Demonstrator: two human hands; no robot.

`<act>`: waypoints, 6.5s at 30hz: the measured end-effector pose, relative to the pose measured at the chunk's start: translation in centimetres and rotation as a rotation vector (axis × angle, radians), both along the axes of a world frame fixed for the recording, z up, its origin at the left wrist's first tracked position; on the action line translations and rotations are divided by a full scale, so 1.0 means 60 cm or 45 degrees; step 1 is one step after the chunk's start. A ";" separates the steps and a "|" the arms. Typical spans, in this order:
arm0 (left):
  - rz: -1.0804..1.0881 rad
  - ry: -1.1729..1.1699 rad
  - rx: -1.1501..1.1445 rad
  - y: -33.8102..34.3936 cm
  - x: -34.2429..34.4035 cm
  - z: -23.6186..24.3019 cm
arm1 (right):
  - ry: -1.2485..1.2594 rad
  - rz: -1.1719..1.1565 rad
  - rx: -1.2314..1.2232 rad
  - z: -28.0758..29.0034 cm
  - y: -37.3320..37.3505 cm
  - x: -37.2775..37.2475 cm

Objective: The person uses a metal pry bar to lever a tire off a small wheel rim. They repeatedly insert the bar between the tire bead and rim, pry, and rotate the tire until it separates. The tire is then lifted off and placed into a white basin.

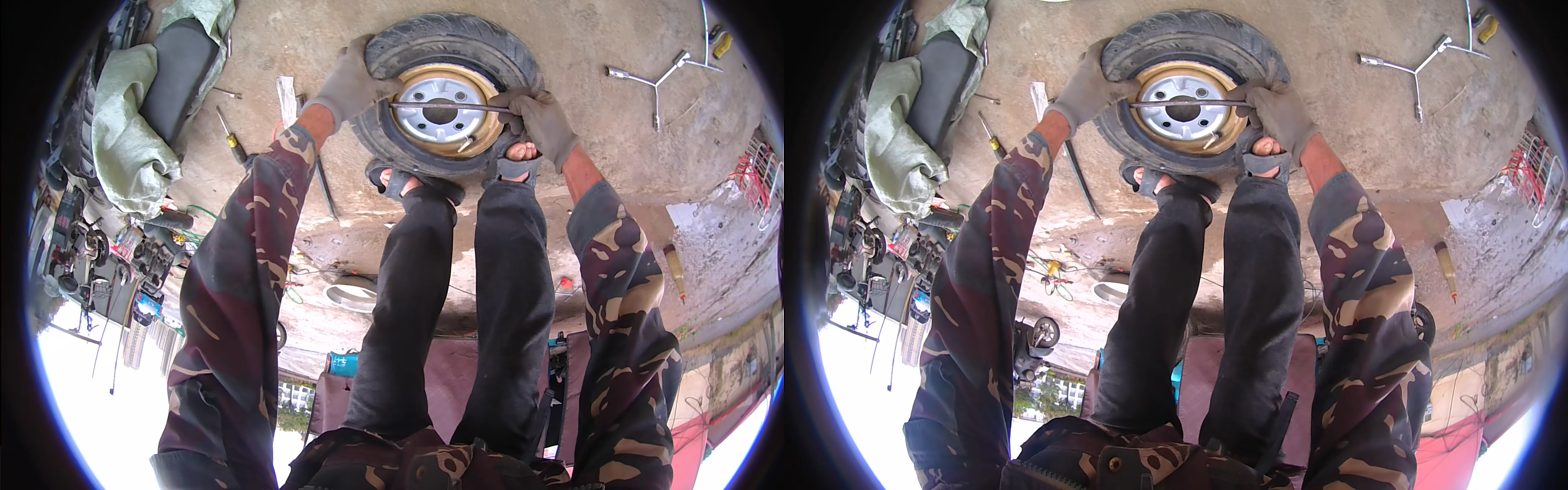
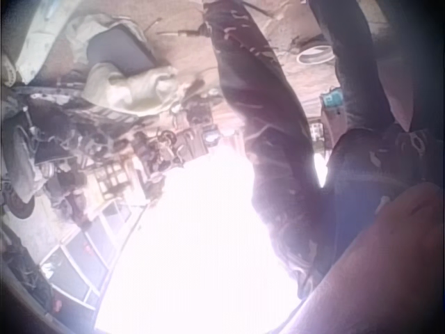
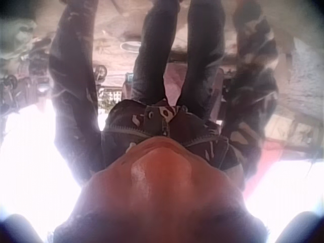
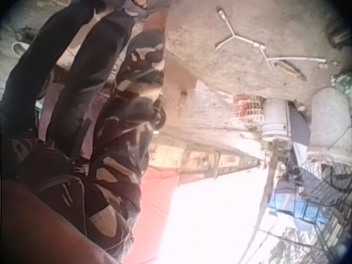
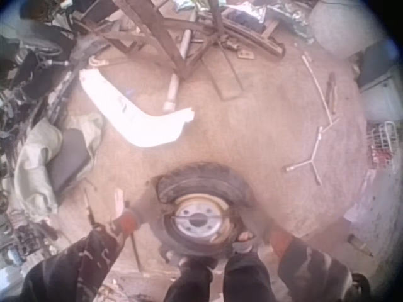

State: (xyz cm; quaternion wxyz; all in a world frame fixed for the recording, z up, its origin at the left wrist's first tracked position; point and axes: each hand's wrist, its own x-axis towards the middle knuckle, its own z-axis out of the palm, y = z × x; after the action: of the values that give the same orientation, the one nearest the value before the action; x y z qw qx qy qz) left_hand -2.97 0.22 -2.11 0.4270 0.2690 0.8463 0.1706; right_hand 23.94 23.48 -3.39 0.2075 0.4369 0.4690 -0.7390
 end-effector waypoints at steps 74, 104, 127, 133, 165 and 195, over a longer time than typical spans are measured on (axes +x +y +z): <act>0.018 -0.025 0.097 -0.007 -0.004 -0.004 | 0.028 -0.203 -0.068 0.075 -0.053 0.040; 0.060 -0.049 -0.066 0.002 -0.010 0.037 | 0.046 -0.760 -0.528 0.313 -0.327 -0.119; -0.410 0.271 -0.159 0.001 -0.045 0.046 | 0.129 -0.235 0.273 0.281 -0.544 -0.239; -0.271 0.048 -0.121 0.062 -0.047 0.055 | 0.137 -0.235 0.252 0.281 -0.548 -0.235; -0.319 0.401 -0.266 0.179 0.006 0.032 | 0.176 -1.180 -1.111 0.230 -0.650 -0.188; 0.059 0.182 -0.136 -0.077 0.026 0.005 | 0.349 0.155 0.466 0.224 -0.533 -0.111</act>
State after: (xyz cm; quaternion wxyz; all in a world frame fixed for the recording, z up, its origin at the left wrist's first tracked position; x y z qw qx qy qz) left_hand -1.39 -4.38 -1.79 0.3752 0.2377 0.8885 0.1155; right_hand 17.29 -8.52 10.02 0.1035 0.3337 0.6444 -0.6802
